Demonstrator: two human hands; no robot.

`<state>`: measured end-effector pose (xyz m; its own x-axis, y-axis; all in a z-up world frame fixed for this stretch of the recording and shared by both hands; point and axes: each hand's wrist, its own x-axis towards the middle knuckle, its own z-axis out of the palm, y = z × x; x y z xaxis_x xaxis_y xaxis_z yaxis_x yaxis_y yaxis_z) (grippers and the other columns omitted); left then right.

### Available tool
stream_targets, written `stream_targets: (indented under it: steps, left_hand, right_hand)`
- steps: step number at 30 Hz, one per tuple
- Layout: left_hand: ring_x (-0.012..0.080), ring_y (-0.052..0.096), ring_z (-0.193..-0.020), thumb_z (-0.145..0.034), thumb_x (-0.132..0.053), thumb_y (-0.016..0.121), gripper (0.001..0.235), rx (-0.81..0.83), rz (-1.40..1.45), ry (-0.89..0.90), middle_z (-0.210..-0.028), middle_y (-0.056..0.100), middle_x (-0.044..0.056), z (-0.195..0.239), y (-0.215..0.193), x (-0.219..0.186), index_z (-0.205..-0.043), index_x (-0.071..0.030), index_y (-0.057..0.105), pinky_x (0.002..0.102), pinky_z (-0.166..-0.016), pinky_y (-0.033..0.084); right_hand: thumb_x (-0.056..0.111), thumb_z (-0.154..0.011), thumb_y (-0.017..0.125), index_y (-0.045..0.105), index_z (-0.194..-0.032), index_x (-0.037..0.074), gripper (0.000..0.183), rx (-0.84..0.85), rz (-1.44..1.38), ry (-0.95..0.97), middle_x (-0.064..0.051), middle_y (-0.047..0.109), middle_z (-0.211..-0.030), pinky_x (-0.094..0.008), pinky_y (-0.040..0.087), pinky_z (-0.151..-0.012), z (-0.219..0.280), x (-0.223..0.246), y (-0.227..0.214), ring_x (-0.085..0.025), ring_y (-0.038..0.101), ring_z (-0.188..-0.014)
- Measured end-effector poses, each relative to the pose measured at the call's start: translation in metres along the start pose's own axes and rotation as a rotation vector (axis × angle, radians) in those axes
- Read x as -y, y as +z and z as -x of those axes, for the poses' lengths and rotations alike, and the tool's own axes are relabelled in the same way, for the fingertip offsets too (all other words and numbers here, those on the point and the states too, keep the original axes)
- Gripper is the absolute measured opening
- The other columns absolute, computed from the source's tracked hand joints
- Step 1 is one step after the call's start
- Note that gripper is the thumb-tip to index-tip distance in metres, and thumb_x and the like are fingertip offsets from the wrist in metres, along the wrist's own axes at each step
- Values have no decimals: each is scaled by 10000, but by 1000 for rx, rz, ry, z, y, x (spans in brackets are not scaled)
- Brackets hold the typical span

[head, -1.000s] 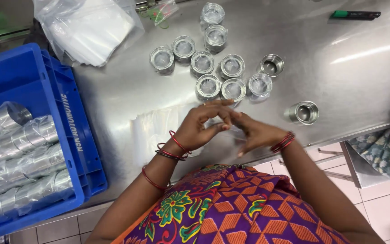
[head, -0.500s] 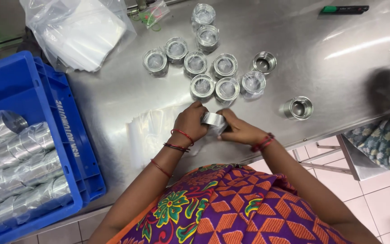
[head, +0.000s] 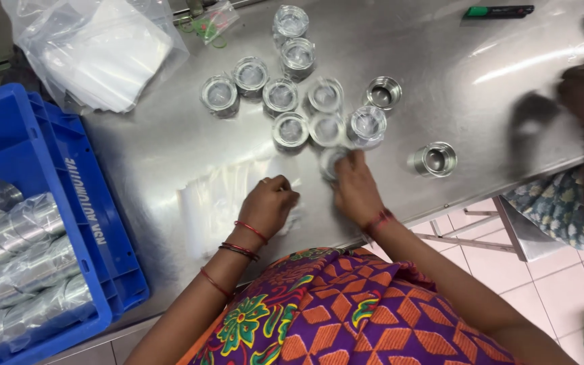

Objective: The person picks up metal rings from a table, places each one into a clear plastic bag, and then stacks the bagged rings into a blue plastic crate.

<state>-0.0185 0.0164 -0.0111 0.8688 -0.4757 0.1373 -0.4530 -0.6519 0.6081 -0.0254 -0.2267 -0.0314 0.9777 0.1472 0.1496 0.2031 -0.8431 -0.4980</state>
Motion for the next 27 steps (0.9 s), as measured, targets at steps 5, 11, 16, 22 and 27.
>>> stream_targets:
  steps: [5,11,16,22,27]
  left_hand:
    - [298,645,-885,-767,-137,775,91,12,67,-1,-931,671,53,-13,7,-20,-856,-118,783,416,-777,544]
    - [290,668,-871,-812,-164,783,51,-20,90,-196,-919,697,31,-20,14,-16,-845,-126,777,409,-738,550]
    - [224,746,-850,-898,-153,753,49,64,329,-315,-984,758,23,-11,18,-7,-925,-136,790,335,-768,584]
    - [176,743,-1048,-835,-55,787,98,48,911,-365,-1170,775,43,-8,31,12,-920,-40,742,323,-922,611]
    - [275,542,-1406,-896,-38,760,75,30,860,15,-1237,758,69,-14,-18,-22,-927,-52,693,417,-1161,428]
  right_hand:
    - [108,-779,669,561,-1417,36,651,-94,98,-54,-253,435,-1485,-519,458,-1029,-40,-36,-58,-422,501,-1269]
    - [418,-758,879,595,-1372,175,719,286,517,457,-196,487,-1374,-586,372,-1068,4,-114,-96,-424,443,-1306]
    - [342,-678,909,564,-1324,153,756,305,338,191,-241,568,-1329,-509,442,-1057,15,-57,-84,-406,526,-1211]
    - [338,-685,917,386,-1316,30,881,685,-530,295,-175,733,-1049,-395,580,-867,-29,-7,-65,-260,736,-973]
    - [234,-742,829,402,-1387,-11,811,793,-861,441,-240,719,-1011,-381,536,-719,-26,-42,-44,-338,647,-875]
